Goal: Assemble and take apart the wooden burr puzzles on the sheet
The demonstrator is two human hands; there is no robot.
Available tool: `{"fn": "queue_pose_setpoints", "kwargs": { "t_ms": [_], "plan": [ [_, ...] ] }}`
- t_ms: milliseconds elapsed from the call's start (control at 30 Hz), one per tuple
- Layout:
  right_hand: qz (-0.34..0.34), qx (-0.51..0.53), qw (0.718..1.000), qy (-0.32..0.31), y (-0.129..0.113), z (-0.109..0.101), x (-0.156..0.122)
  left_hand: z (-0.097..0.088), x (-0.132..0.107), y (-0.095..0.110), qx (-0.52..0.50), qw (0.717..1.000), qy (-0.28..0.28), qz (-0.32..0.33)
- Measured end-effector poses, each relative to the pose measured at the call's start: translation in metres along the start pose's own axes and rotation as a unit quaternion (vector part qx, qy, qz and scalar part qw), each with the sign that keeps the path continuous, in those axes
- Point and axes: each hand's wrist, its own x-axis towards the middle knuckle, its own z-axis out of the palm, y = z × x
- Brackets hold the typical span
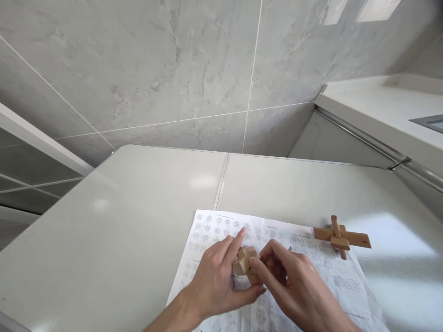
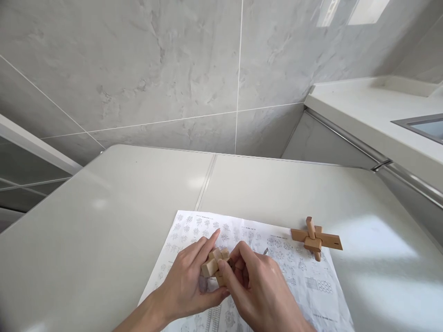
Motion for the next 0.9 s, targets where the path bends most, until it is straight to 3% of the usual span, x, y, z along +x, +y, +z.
{"fn": "queue_pose_setpoints", "kwargs": {
  "t_ms": [133,333,533,600,800,900],
  "plan": [
    [-0.014,0.000,1.000,0.009,-0.004,0.000,-0.002,-0.001,0.001,0.000,-0.020,1.000,-0.007,-0.012],
    [0.020,0.044,0.999,0.018,-0.010,-0.006,0.001,-0.001,-0.003,-0.003,-0.118,0.991,-0.031,-0.051],
    [0.043,0.068,0.997,0.018,-0.008,-0.001,0.003,0.002,-0.004,0.001,-0.085,0.996,-0.003,-0.038],
    [0.043,0.080,0.996,0.000,-0.006,-0.002,0.004,0.000,-0.002,0.004,-0.100,0.993,-0.006,-0.060],
    [0.015,0.088,0.996,-0.001,-0.004,-0.016,0.009,-0.011,-0.001,0.008,-0.263,0.956,0.008,-0.130],
    [-0.022,0.067,0.996,-0.053,-0.004,-0.019,0.010,-0.014,-0.002,0.007,-0.338,0.930,0.004,-0.146]
  ]
}}
